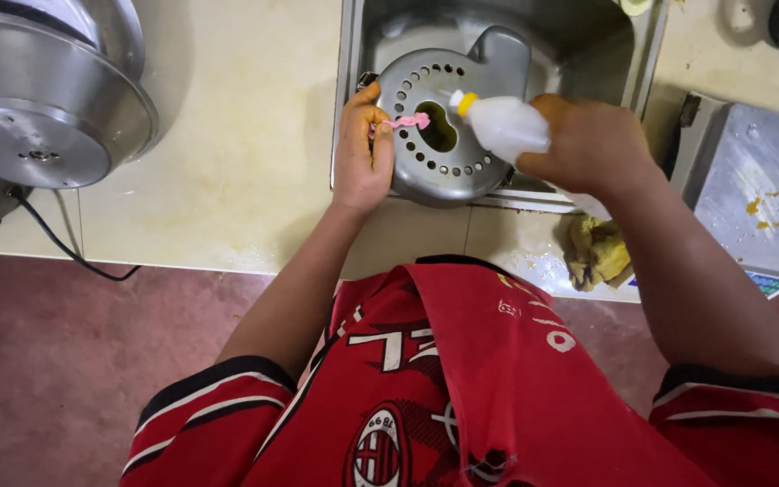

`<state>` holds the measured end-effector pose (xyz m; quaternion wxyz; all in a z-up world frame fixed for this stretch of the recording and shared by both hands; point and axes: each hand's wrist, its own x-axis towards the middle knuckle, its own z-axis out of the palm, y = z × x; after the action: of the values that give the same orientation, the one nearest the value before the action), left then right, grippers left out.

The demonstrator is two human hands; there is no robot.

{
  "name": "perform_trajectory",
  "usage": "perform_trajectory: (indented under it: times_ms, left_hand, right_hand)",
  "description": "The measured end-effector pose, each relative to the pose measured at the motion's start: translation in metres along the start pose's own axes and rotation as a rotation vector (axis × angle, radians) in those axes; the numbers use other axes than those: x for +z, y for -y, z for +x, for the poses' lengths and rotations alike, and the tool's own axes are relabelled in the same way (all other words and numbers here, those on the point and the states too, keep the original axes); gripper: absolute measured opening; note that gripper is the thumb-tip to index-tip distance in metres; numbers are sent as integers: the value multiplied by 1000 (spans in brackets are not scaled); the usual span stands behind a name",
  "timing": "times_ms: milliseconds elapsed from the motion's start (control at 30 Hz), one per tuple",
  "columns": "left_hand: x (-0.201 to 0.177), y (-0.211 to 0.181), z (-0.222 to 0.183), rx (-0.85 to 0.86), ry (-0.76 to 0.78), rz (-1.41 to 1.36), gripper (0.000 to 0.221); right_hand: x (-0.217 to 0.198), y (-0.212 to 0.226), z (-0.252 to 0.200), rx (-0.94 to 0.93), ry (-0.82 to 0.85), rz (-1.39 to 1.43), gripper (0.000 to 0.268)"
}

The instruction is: Washing and scrubbing a metal machine component in a sink

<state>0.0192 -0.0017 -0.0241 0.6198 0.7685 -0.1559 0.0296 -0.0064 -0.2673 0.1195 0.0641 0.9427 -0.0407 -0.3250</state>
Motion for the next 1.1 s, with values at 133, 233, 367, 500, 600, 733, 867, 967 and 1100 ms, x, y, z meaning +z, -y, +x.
perform_trajectory:
  times_ms: [133,233,367,500,600,733,867,967,1100]
  left_hand:
    - [-3,-10,-1,-89,-32,-61,14]
    - [-4,-7,0,-106,-60,-121,13]
    - [4,15,-2,-230,-201,-345,19]
    - [11,30,-1,-246,-273,-538,14]
    - [5,15,-6,-219,-229,-240,29]
    - [3,1,-3,-177,-171,-86,15]
    - [6,-7,0,-109,-68,-24,26]
    - [5,-26,-2,-124,20,110,34]
    - [7,-25,-10,-170,42,155,41]
  right_hand:
    - [-7,21,-6,-88,23,-67,70]
    - [-9,30,-19,-135,36,-28,70]
    - [-2,24,-40,-195,-23,9,72]
    - [4,7,-59,-144,19,-115,76]
    - [-1,-3,-76,-49,95,-110,77]
    - [-5,-17,-73,92,217,-144,69]
    - [11,-39,-45,110,77,-171,70]
    - [11,-37,-20,126,36,-94,67]
    - [8,-25,10,106,14,-51,69]
